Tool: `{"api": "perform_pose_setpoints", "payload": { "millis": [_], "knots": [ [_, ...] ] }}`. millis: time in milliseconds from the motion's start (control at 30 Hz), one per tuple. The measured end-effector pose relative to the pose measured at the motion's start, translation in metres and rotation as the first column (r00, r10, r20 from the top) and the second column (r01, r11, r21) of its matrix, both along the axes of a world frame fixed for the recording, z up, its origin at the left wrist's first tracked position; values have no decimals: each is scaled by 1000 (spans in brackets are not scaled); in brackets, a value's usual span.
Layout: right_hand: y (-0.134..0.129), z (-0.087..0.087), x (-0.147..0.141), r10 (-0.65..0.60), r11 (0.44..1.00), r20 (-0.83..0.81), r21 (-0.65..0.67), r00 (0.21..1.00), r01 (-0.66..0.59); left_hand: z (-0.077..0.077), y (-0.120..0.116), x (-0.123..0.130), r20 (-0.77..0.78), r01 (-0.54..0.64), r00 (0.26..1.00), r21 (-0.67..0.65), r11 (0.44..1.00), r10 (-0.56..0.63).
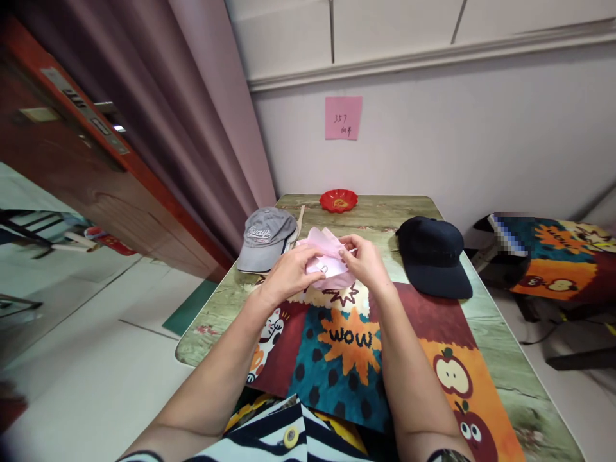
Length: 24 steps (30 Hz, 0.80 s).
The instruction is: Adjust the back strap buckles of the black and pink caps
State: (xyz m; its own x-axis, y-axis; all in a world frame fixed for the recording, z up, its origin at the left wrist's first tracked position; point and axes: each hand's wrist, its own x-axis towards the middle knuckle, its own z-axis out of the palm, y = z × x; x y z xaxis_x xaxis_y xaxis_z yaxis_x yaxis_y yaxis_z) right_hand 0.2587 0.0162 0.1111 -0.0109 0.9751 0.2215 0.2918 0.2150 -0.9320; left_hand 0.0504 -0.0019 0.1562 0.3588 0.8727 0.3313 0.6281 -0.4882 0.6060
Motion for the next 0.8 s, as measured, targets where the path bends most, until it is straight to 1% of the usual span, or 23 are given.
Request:
{"api": "perform_pose_setpoints", "payload": {
  "millis": [33,100,233,300,367,500,567,667,733,800],
  "knots": [
    [-1,2,0,8,1000,-33,-8,999,-8,0,0,-1,-58,32,998,5,999,-32],
    [-2,6,0,13,1000,-68,-6,998,-13,1,-1,-3,-117,72,991,16,997,-69],
    [-5,12,-1,-39,999,-58,19,998,41,5,-6,-2,-227,127,967,31,991,-117],
    [-6,14,-2,-71,997,-72,26,995,73,5,-7,0,-278,115,955,27,993,-103],
    [-7,17,-2,-97,994,-97,32,991,100,5,-7,1,-281,55,959,32,998,-44],
    [-11,22,-2,-111,991,-127,61,986,119,2,-2,-3,-223,-47,973,69,997,61],
    [-12,24,-2,-103,991,-129,76,986,113,-1,4,-7,-162,-89,981,99,991,104],
    [-14,27,-5,-77,993,-162,74,984,89,-7,13,-11,2,-145,989,100,984,146],
    [-16,28,-7,-61,995,-187,61,981,73,-9,17,-10,129,-150,981,50,987,143],
    [-18,31,-10,-48,997,-202,42,978,58,-10,20,-5,245,-157,958,0,988,152]
  ]
}}
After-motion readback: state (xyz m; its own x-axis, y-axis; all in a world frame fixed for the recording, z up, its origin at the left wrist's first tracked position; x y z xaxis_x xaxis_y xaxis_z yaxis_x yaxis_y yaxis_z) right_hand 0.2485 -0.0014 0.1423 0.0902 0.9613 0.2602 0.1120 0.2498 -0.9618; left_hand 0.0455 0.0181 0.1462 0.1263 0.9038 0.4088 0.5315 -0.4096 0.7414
